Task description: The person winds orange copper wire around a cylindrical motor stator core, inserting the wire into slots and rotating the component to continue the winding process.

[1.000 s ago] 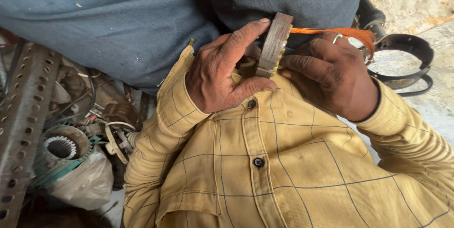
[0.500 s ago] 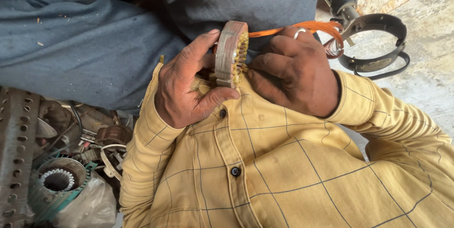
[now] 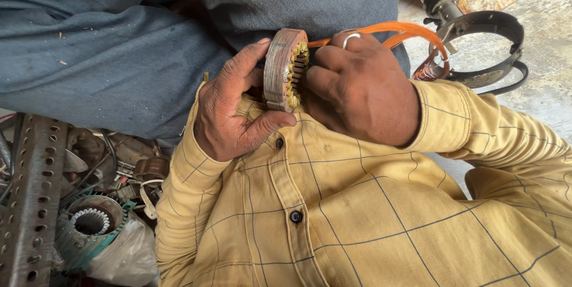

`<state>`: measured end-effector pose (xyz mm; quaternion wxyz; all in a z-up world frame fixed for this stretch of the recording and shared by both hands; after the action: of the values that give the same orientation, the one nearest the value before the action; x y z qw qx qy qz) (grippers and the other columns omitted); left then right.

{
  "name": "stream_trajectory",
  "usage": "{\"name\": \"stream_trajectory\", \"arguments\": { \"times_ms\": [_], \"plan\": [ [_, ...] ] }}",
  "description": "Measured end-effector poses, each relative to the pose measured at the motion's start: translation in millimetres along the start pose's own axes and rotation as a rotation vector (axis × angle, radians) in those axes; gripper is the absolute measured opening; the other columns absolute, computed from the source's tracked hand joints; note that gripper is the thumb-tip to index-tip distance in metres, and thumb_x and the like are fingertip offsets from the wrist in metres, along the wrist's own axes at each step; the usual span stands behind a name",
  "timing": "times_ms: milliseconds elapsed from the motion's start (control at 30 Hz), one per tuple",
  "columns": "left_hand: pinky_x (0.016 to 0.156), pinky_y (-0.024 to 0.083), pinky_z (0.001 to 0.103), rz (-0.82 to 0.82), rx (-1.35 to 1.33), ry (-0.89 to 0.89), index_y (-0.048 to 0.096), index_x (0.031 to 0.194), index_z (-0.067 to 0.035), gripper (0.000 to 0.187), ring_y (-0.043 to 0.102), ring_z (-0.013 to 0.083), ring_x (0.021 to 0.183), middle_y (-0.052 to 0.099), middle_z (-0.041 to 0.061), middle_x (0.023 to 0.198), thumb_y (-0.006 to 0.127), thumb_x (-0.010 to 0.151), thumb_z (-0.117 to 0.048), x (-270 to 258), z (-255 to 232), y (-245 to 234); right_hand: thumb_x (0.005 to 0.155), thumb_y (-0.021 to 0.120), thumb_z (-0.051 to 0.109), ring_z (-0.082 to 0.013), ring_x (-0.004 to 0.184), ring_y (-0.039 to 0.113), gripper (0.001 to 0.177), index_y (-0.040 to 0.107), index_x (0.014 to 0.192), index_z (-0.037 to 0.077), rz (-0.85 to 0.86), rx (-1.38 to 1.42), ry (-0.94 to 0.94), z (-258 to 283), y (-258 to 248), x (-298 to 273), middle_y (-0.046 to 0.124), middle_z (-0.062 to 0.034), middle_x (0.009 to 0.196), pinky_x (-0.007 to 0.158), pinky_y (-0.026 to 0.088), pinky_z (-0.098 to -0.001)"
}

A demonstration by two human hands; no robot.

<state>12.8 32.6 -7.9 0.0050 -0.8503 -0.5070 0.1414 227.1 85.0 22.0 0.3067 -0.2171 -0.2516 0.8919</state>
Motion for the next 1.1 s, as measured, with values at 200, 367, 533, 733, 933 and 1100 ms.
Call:
{"name": "stream_trajectory", "arguments": {
  "times_ms": [200, 367, 533, 733, 933, 1100],
  "plan": [
    [0.093, 0.066, 0.031, -0.016, 0.016, 0.007, 0.034, 0.157, 0.001, 0.092, 0.077, 0.0258, 0.113, 0.061, 0.022, 0.142, 0.082, 0.094, -0.046, -2, 1, -1, 0.083, 0.078, 0.02, -0.0325, 0.089, 0.06, 0.033, 0.072, 0.11, 0.003, 0.065, -0.029, -0.042, 1, -3, -6, 0.063, -0.0114, 0.095, 0.078, 0.048, -0.0431],
    [0.09, 0.066, 0.03, 0.007, -0.057, -0.054, 0.034, 0.158, 0.002, 0.094, 0.079, 0.0232, 0.11, 0.066, 0.014, 0.135, 0.083, 0.094, -0.047, -5, 4, 0, 0.081, 0.077, 0.013, -0.0324, 0.09, 0.06, 0.037, 0.071, 0.115, 0.001, 0.141, 0.097, -0.044, -10, -6, -10, 0.062, -0.0122, 0.095, 0.077, 0.048, -0.0429],
    [0.094, 0.066, 0.031, -0.012, 0.003, -0.006, 0.034, 0.159, 0.001, 0.093, 0.078, 0.0252, 0.114, 0.059, 0.02, 0.144, 0.083, 0.095, -0.046, -2, 0, -2, 0.082, 0.08, 0.016, -0.0321, 0.085, 0.061, 0.03, 0.073, 0.109, 0.005, 0.077, 0.07, -0.008, -9, -4, -8, 0.064, -0.0101, 0.092, 0.075, 0.048, -0.0441],
    [0.088, 0.066, 0.03, -0.032, 0.031, -0.002, 0.034, 0.154, 0.001, 0.094, 0.079, 0.023, 0.107, 0.067, 0.022, 0.133, 0.082, 0.09, -0.047, 0, 1, 0, 0.086, 0.084, 0.019, -0.0311, 0.081, 0.062, 0.023, 0.074, 0.102, 0.007, -0.073, 0.065, 0.022, -4, -1, -9, 0.064, -0.0091, 0.089, 0.072, 0.048, -0.0433],
    [0.081, 0.06, 0.024, -0.074, 0.009, -0.016, 0.034, 0.156, -0.002, 0.094, 0.076, 0.0166, 0.097, 0.075, 0.014, 0.113, 0.084, 0.09, -0.046, -4, 4, 1, 0.084, 0.084, 0.009, -0.0261, 0.093, 0.068, 0.022, 0.075, 0.104, 0.007, -0.132, 0.164, -0.195, -17, -3, -19, 0.071, -0.0075, 0.102, 0.08, 0.055, -0.0398],
    [0.085, 0.062, 0.024, -0.078, -0.028, -0.042, 0.032, 0.157, -0.004, 0.092, 0.077, 0.0153, 0.1, 0.077, 0.012, 0.112, 0.086, 0.092, -0.042, -5, -1, 1, 0.084, 0.085, 0.01, -0.0256, 0.091, 0.067, 0.024, 0.076, 0.106, 0.006, -0.186, 0.166, -0.183, -18, 1, -22, 0.07, -0.0071, 0.099, 0.08, 0.054, -0.0402]
  ]
}}
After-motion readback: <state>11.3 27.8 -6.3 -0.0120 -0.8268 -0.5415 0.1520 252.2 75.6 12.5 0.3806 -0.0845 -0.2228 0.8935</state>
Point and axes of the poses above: each hand's wrist, its own x-axis towards the middle knuckle, its own y-axis out of the palm, z = x × y, the point moved 3 cm from there along x, towards the middle knuckle
